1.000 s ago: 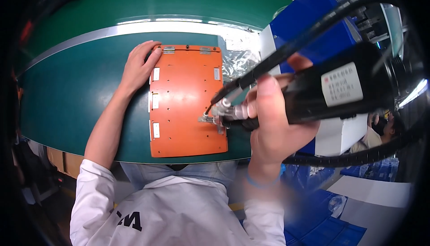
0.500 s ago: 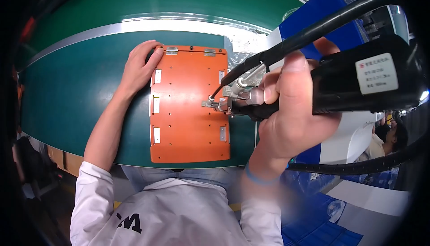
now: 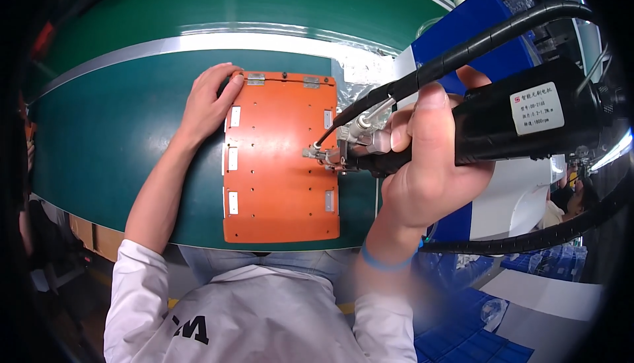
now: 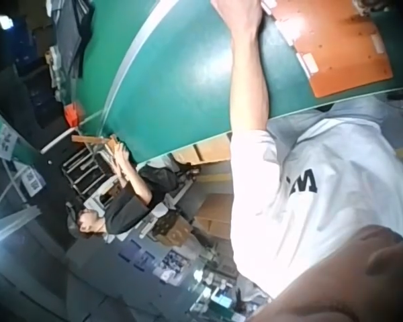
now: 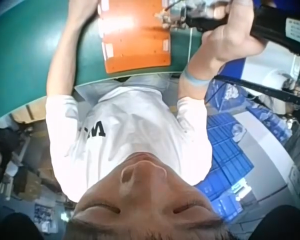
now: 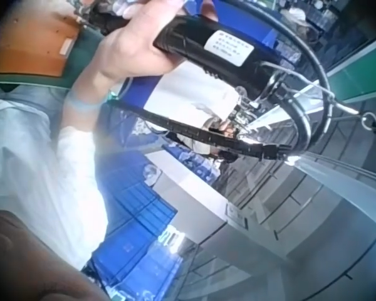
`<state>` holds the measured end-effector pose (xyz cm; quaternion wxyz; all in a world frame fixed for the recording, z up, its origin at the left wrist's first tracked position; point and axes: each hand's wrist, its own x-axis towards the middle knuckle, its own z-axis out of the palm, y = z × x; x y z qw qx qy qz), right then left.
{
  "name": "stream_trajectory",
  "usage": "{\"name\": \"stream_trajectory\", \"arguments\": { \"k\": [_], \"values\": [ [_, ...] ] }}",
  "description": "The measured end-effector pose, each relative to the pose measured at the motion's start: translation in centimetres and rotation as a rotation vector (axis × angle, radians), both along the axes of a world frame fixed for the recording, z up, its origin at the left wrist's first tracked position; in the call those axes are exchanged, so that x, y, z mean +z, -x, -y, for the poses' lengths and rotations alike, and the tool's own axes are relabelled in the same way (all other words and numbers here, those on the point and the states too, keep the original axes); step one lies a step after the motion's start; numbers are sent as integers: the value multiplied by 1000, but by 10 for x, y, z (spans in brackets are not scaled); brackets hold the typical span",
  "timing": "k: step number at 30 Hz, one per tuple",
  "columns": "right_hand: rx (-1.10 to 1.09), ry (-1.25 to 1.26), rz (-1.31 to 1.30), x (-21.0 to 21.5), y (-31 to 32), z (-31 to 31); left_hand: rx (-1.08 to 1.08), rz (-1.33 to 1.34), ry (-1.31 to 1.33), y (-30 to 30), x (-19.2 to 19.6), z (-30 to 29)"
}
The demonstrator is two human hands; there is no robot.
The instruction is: The person is using a handheld welding or bonding tool to attach metal components to an orange fixture on an assembly line.
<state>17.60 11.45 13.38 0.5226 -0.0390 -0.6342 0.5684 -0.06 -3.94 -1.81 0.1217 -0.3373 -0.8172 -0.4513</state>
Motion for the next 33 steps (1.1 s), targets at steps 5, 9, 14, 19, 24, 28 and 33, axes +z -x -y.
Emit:
{"name": "stream_trajectory", "arguments": {
  "k": [5,9,14,19,24,28,33],
  "values": [
    [-2,17,-6,0,1,0,10,1,2,1,-2,0],
    [-29,17,7,0,3,1,7,5,2,1,-2,1],
    [-41,7,65,3,-2,2,10,3,8,0,3,0],
    [-20,-46,40,-4,2,-1,20,2,16,1,-3,1],
    [-223,-75,-44,36,-9,-26,22,19,-7,-2,-1,2],
    [-182,-38,-45,32,-9,-24,40,112,-68,1,-3,-1],
    [1,-39,14,10,11,-4,21,62,-68,4,-3,2]
  ]
}}
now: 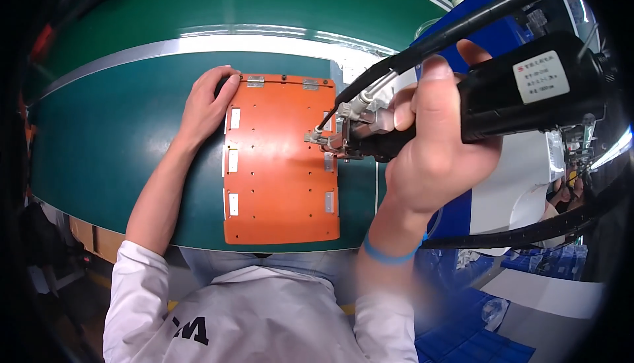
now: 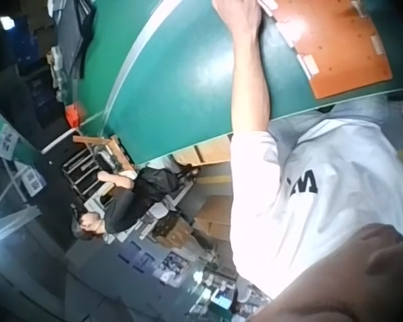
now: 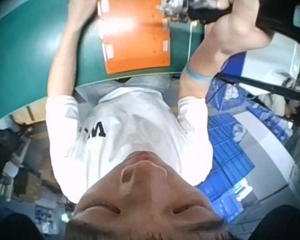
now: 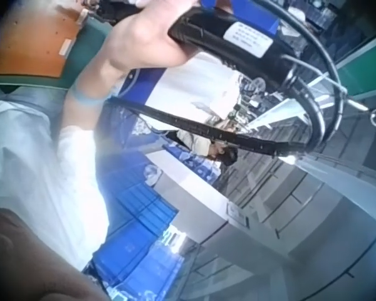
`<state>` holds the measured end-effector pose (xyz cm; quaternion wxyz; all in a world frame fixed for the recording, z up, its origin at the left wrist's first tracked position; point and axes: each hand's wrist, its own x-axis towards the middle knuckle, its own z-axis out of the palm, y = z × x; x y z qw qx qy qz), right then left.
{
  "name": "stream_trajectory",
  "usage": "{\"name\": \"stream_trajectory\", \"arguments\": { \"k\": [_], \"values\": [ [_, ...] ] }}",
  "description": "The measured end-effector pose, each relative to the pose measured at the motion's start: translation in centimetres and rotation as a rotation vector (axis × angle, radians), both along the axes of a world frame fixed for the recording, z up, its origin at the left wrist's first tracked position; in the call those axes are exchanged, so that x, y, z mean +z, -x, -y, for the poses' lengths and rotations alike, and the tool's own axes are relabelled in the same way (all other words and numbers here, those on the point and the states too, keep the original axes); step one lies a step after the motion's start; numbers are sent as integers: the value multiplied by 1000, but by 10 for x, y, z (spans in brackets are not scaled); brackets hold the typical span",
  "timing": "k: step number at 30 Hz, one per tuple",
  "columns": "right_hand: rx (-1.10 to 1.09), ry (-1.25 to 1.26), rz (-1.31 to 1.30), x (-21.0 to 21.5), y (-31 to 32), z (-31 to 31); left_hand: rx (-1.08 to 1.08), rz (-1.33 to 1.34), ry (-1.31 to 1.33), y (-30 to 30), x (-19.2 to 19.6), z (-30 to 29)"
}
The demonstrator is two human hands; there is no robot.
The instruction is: The person is using a handheld welding or bonding tool to attach metal components to an orange fixture on an assembly line.
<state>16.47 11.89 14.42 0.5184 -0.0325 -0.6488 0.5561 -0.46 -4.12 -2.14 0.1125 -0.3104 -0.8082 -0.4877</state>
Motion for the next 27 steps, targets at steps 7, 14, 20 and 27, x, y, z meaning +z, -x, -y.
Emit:
{"name": "stream_trajectory", "arguments": {
  "k": [7,14,20,27],
  "values": [
    [-9,7,21,-8,5,-3,-4,0,5,-1,2,-1],
    [-13,1,33,-8,5,-1,4,-29,11,-2,2,0],
    [42,18,66,-8,1,-6,-12,-51,-7,0,1,-2],
    [-115,-138,65,-4,7,-12,-9,-5,10,-1,0,-2]
  ]
}}
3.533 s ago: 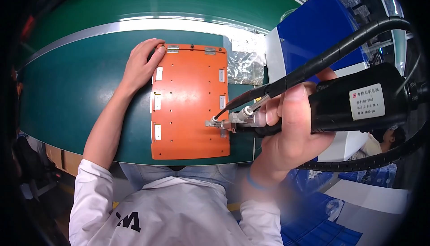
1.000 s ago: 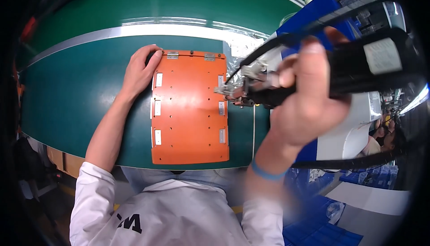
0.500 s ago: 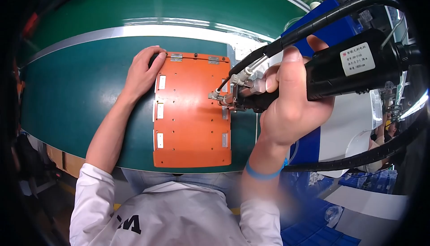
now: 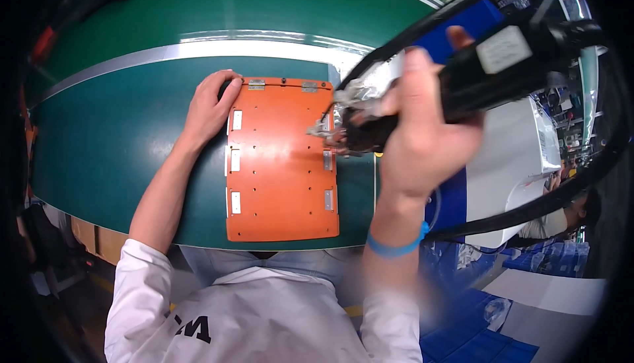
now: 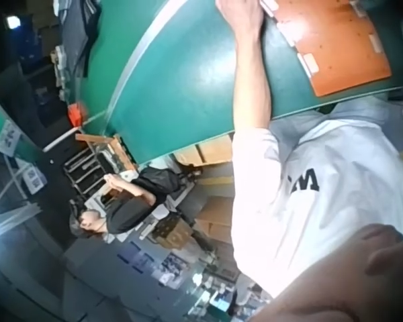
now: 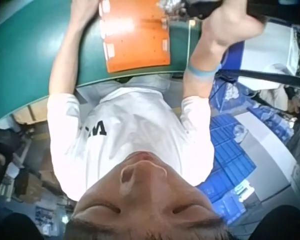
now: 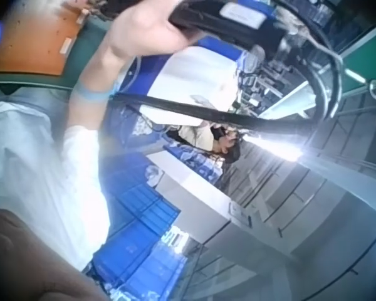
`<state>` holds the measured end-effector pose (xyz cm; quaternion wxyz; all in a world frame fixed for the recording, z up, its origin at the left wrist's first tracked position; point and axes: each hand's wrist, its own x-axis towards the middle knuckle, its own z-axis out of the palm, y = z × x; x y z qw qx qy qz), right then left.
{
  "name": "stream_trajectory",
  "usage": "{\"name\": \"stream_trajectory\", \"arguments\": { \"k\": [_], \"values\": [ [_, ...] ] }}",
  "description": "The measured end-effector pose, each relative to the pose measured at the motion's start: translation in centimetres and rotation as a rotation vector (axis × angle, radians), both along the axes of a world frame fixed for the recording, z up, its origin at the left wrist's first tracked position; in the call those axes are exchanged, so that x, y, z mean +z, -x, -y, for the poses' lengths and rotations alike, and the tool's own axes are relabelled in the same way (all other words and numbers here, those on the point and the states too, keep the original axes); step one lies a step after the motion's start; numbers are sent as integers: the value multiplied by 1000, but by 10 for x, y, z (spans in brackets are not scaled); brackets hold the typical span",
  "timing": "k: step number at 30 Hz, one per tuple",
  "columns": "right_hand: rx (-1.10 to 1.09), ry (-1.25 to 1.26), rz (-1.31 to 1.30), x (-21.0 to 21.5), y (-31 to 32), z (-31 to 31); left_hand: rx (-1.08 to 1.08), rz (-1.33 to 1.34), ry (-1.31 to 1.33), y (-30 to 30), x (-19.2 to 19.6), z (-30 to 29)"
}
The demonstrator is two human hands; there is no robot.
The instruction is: The person is using a handheld welding or bonding tool to attach metal components to an orange fixture on an assembly line.
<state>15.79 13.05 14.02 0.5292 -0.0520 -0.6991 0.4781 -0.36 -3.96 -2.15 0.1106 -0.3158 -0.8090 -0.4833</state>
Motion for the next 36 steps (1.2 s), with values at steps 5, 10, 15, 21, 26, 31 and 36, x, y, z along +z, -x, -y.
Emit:
{"name": "stream_trajectory", "arguments": {
  "k": [5,10,15,21,26,31,36],
  "values": [
    [53,103,-179,40,-8,-18,9,-72,-1,-1,2,-2],
    [105,140,-177,16,22,0,16,-85,5,1,-2,-1],
    [150,117,-155,1,34,-2,26,-95,17,0,0,-1],
    [123,194,-141,-6,36,-7,17,-93,16,-1,-1,-1],
    [91,125,-79,-9,33,6,-7,-61,10,-1,0,-1],
    [-79,45,-87,13,30,-16,16,-79,16,-1,2,-1],
    [41,18,-241,43,17,-23,25,-89,8,1,-1,0]
  ]
}}
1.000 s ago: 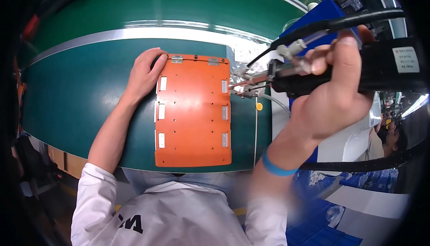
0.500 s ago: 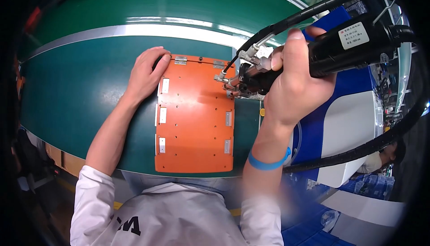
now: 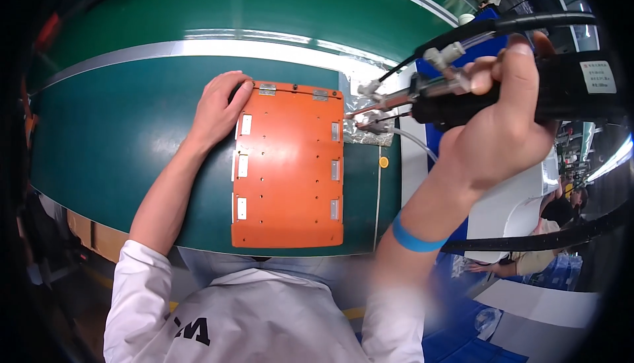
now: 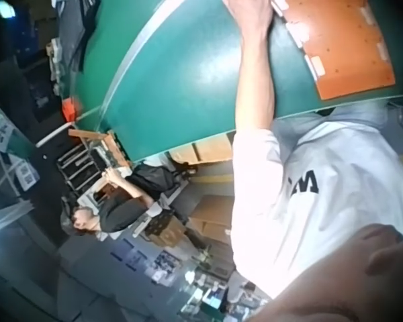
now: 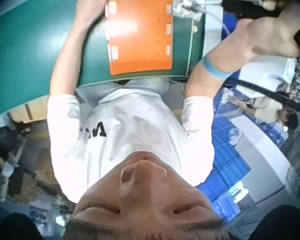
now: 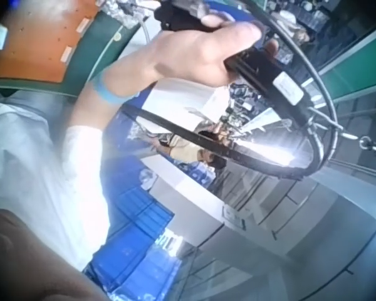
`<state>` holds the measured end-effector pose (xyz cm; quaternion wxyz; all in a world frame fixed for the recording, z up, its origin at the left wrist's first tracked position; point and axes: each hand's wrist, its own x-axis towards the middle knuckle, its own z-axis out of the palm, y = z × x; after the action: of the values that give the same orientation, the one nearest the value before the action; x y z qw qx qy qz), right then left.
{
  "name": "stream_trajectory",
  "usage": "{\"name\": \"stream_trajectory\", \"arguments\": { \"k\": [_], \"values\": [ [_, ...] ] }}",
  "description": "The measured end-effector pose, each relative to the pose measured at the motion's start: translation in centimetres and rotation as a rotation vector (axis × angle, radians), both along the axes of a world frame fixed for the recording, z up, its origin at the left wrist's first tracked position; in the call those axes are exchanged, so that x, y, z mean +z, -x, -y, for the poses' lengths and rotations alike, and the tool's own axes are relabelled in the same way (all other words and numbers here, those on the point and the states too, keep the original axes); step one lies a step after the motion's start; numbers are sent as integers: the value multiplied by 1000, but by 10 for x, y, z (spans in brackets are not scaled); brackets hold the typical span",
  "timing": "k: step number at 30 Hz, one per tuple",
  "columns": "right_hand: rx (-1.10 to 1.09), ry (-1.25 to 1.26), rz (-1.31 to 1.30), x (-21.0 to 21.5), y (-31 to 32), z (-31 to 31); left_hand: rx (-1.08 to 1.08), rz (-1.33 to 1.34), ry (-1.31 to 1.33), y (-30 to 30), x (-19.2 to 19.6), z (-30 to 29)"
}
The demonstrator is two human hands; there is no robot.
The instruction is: The person is using a handheld welding or bonding tool to attach metal components to an orange fixture on an assembly line.
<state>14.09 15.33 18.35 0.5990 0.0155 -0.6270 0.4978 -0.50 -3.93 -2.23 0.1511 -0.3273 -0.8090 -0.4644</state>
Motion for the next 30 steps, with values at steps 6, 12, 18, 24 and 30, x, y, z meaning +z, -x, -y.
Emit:
{"name": "stream_trajectory", "arguments": {
  "k": [6,12,18,24,30],
  "values": [
    [119,70,59,-30,25,18,-4,12,-2,-2,0,1],
    [60,80,122,-41,30,13,0,-11,0,-3,1,1],
    [-17,83,175,-31,22,0,-1,-13,-2,-1,-3,1],
    [-96,-51,100,-5,13,-1,-1,-4,-4,1,-4,0],
    [8,2,88,-8,16,3,3,12,4,0,-1,0]
  ]
}}
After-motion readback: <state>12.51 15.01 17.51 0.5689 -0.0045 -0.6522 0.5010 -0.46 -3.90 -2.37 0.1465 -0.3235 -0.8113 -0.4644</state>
